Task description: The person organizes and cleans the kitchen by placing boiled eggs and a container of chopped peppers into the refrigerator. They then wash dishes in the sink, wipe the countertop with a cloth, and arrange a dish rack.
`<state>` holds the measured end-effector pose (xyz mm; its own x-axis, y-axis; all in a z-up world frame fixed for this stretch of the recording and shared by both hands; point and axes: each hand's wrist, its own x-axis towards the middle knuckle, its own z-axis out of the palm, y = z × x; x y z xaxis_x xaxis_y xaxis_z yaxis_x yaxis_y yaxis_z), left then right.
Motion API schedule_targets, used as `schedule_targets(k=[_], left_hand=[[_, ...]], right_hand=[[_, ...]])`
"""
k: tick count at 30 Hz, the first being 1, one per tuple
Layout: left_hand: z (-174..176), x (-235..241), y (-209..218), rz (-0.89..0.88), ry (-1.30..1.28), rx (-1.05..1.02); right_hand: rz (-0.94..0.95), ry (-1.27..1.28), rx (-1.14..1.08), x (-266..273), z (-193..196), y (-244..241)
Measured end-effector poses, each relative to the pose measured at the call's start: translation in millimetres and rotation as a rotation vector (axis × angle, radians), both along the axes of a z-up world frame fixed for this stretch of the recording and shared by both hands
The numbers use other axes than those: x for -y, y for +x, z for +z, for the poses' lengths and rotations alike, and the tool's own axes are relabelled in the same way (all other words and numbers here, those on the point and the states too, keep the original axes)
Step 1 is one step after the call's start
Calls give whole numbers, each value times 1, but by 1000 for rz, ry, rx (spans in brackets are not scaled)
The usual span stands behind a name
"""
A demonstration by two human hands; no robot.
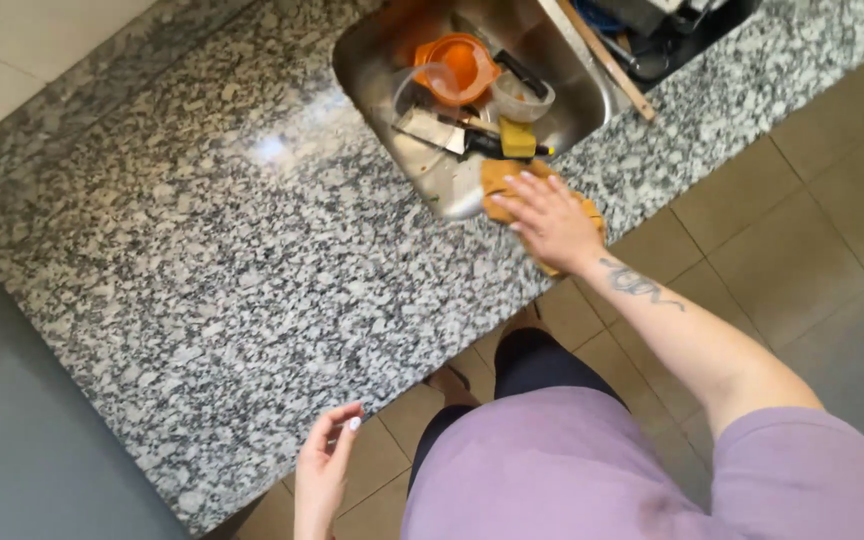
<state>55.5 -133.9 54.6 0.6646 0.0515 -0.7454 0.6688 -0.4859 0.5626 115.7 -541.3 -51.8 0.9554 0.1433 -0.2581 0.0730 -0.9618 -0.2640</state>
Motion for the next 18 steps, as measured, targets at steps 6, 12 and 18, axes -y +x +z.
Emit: schedule_targets(k=[6,12,18], left_hand=[[-74,44,-45,166,-176,216],[-55,162,-44,241,-157,223],[7,235,-13,221,-200,409]], right_hand=[[141,104,467,123,-28,21],[138,292,485,142,-30,66],[256,792,423,43,33,70]])
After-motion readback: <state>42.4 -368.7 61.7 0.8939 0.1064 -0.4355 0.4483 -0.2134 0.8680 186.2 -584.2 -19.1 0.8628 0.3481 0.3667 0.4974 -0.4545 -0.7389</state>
